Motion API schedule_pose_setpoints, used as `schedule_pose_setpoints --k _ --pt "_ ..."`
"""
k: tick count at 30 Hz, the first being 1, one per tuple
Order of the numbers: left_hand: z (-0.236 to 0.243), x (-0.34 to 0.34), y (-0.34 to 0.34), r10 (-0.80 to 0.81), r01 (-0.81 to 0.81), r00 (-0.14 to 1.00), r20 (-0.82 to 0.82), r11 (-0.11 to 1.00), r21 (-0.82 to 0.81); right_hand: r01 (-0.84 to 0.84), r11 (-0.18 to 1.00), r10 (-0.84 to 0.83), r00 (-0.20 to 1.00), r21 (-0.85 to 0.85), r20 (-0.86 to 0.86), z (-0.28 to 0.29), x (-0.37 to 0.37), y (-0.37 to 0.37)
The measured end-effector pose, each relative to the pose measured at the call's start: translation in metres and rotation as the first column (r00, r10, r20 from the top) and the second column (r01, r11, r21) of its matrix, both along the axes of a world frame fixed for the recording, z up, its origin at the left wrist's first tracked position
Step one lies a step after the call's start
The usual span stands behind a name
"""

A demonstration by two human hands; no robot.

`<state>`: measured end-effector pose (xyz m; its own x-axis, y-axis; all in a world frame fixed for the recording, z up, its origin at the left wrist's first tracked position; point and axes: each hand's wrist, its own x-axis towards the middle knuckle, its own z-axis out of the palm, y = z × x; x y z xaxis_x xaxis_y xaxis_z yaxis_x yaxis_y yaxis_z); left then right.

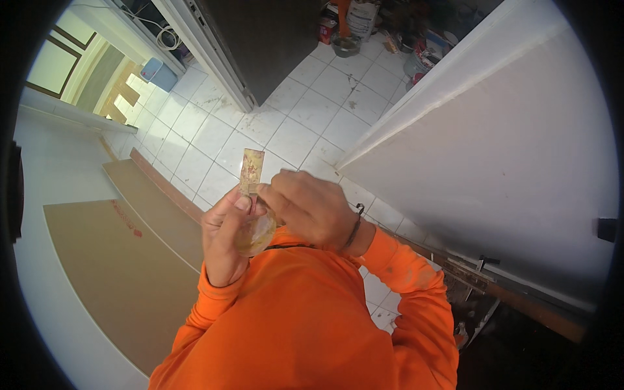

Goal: The person applies a yellowish paste to the seams of a wall panel using a small spatula. They repeatedly scoop paste from a container and smooth it into the gaps between the white and dark wood trim. The person walks down a hallway and briefly enters a cluttered room before returning to the wall.

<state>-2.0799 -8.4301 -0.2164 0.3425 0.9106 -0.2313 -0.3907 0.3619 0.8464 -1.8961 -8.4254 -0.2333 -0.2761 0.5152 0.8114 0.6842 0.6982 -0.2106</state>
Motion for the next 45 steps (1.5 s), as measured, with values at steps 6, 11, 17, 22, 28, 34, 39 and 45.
schedule_pose_setpoints --k 6,11,17,22,28,34,39,45 --pt "-0.003 0.002 -0.001 -0.027 0.026 0.999 0.026 1.000 0.016 0.104 0.995 -0.104 0.993 0.004 0.058 -0.006 0.014 0.014" --pt "-0.002 0.004 -0.002 0.014 -0.013 0.999 0.044 1.000 -0.014 0.017 0.999 -0.016 0.999 -0.030 0.041 -0.004 0.004 0.000" --pt "-0.006 0.002 -0.002 -0.041 0.042 0.998 0.046 0.999 -0.010 0.069 0.998 -0.069 0.996 -0.003 0.060 -0.003 0.013 0.006" --pt "0.002 0.007 -0.005 0.047 -0.045 0.998 0.043 0.998 -0.050 0.050 0.997 -0.050 0.999 -0.053 0.008 -0.002 0.000 -0.002" --pt "-0.007 0.006 -0.004 -0.021 0.020 0.999 0.045 1.000 0.008 0.087 0.996 -0.087 0.996 0.004 0.035 -0.003 0.015 0.009" --pt "-0.005 0.008 -0.001 -0.023 0.023 0.998 0.063 1.000 -0.003 0.042 0.999 -0.042 0.999 -0.002 -0.010 -0.003 0.006 0.001" --pt "-0.008 0.008 0.003 -0.106 0.107 0.993 0.045 0.994 -0.016 0.118 0.993 -0.118 0.993 0.017 0.001 -0.009 0.025 0.017" --pt "-0.011 0.011 0.006 -0.073 0.074 0.997 0.036 0.997 -0.028 0.023 1.000 -0.023 1.000 -0.002 -0.010 -0.009 0.011 -0.001"
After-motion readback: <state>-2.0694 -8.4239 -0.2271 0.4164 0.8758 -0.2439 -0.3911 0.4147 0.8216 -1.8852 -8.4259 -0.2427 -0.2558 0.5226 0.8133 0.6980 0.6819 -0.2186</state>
